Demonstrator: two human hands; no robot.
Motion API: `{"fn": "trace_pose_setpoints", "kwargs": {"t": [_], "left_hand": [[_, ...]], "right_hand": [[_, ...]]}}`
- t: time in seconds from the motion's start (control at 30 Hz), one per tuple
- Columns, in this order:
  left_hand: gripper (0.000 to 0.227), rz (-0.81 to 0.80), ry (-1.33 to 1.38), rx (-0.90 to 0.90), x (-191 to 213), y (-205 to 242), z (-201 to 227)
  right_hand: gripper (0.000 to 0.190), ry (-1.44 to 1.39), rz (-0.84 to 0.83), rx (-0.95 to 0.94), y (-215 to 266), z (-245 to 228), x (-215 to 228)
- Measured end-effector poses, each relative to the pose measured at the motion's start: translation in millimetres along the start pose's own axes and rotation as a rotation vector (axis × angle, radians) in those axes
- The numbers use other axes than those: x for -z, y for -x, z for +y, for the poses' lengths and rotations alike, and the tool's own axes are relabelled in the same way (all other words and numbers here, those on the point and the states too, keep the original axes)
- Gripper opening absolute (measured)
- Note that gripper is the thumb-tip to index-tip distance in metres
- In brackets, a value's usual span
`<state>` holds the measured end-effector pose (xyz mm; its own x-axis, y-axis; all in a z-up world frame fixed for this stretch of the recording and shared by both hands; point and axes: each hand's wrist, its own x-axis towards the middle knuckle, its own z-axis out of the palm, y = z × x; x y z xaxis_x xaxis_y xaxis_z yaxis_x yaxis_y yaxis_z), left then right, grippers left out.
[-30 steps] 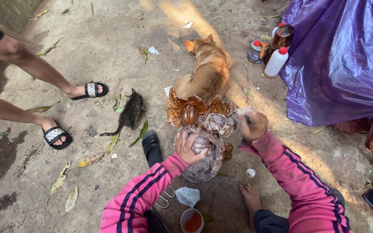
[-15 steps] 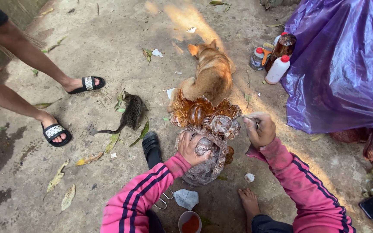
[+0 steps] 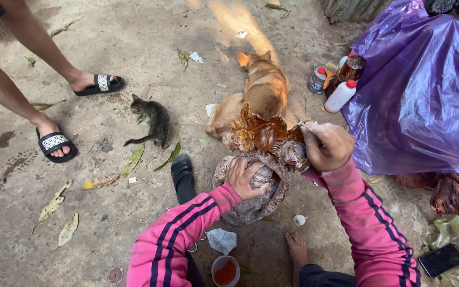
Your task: Hand-polishing an intricate wooden sculpture using a small piece of sandpaper or cloth to smooth the detailed carvings.
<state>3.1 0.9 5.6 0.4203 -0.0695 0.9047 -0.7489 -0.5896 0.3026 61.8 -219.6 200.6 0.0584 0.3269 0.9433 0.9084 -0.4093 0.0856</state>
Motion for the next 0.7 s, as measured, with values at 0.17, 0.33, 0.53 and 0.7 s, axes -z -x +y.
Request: {"fn": "trace_pose_setpoints", "kwargs": {"t": [0.17, 0.33, 0.53, 0.7], "left_hand": [[0.058, 0.020, 0.014, 0.009, 2, -2, 3], [0.058, 0.033, 0.000, 0.012, -3, -1, 3], [0.058, 0.013, 0.008, 0.012, 2, -4, 4], [0.056, 0.017, 0.005, 0.020, 1, 0, 4]], "right_hand": [[0.004, 0.009, -0.059, -0.002, 25, -3, 9], [0.003, 0.011, -0.078, 0.011, 2, -7, 9], [0.007, -0.046, -0.053, 0.002, 17, -5, 7], [0.005, -0.006, -0.079, 0.000, 21, 4, 8]]}}
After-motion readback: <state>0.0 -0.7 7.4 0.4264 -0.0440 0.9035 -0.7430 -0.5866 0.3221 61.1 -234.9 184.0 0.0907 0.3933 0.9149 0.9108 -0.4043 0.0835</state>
